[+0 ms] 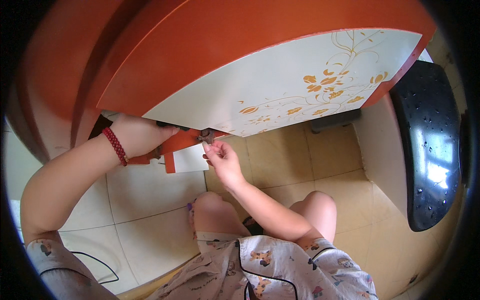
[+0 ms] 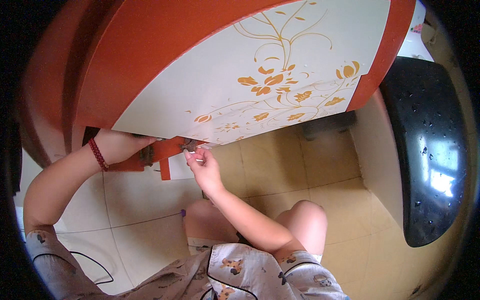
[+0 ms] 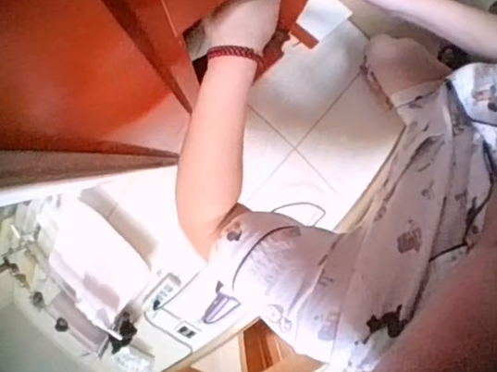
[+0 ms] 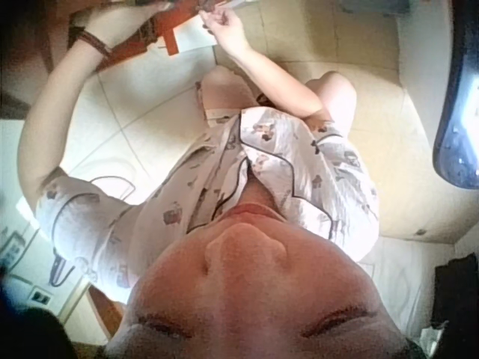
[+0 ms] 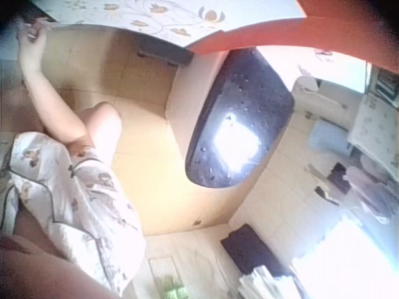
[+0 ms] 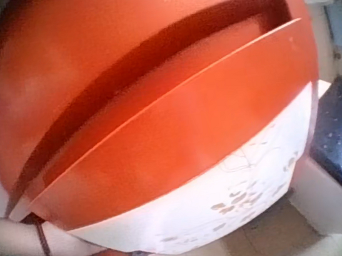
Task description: The person uses a screwdriver to adjust and tighten the hinges on a red bathroom cabinet door.
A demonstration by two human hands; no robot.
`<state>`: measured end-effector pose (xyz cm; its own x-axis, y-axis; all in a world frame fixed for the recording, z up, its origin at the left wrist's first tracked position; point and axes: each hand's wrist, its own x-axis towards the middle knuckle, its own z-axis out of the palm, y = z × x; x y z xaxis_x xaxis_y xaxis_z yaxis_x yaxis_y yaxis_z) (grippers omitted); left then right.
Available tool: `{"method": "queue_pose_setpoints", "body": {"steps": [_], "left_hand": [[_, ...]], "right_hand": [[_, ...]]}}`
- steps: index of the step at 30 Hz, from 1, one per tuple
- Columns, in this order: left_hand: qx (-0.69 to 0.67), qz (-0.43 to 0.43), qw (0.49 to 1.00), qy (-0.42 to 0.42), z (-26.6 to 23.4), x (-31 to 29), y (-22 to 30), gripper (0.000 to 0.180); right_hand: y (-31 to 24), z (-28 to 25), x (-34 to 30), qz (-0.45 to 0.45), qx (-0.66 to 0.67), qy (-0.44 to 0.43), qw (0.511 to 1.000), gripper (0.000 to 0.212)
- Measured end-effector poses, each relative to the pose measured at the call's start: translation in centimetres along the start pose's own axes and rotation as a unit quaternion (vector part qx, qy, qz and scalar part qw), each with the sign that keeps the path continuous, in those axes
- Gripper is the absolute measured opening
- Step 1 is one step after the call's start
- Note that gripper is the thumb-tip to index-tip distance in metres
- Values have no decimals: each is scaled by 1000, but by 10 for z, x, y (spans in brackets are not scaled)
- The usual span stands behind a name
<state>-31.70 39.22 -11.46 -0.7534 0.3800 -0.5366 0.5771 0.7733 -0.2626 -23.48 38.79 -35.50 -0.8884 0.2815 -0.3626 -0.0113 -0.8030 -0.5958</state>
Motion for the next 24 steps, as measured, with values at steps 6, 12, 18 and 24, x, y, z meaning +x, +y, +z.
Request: {"method": "queue_pose_setpoints", "body": {"steps": [6,12,18,24], "left_hand": [[-72,71,990,93,-3,0,4,33],[-115,125,969,179,20,-3,-27,19],[183,393,844,315,12,2,-29,18],[133,343,903,221,7,-7,-21,11]], "right_hand": [[0,-11,-1,3,-24,-45,999,45],[-6,-12,-10,39,-35,-42,998,41],[12,-21,-21,46,-72,-56,995,26],[19,-52,-36,136,-77,27,987,17]]}}
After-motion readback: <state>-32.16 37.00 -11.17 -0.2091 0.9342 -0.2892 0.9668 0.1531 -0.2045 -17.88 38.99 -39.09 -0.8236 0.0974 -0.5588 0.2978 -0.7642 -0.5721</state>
